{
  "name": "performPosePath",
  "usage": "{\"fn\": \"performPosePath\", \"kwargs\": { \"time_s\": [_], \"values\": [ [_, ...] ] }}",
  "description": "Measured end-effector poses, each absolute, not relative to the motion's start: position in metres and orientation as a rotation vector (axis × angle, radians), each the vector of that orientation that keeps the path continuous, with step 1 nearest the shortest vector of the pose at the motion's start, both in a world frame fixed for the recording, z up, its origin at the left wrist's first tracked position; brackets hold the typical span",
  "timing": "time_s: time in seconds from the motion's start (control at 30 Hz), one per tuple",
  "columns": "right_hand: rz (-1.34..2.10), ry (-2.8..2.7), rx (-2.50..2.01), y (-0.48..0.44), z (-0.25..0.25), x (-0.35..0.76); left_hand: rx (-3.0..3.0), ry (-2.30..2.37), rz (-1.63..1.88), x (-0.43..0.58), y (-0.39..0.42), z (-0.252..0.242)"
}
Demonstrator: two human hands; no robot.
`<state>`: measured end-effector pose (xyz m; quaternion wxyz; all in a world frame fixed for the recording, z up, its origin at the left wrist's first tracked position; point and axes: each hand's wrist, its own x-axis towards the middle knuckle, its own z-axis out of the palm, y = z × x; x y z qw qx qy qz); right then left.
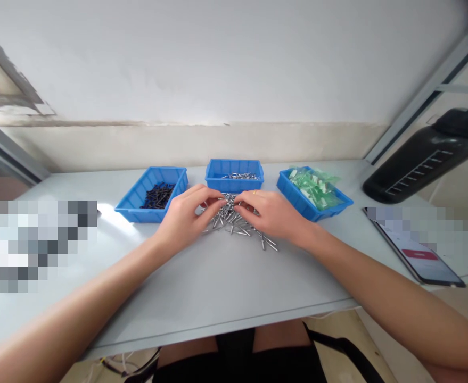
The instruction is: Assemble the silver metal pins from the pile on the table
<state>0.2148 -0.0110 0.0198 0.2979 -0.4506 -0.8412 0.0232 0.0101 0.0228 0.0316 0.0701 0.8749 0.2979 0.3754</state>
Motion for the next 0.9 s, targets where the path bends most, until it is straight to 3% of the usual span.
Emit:
{"fn": "performPosePath", "kwargs": {
  "time_s": [0.43,0.73,0.9],
  "values": [
    [0.231,-2.212,-0.92,-0.01,0.023,0.217,2.546,0.977,1.042,0.011,0.026,0.03],
    [0.335,-1.773,-1.241,0.004,0.02,0.223,2.892,0.959,0.709,0.006,0.031,0.019],
    [0.285,-1.855,-1.341,0.005,0.016,0.225,3.007,0.87,0.512,0.006,0.031,0.02]
  ]
}}
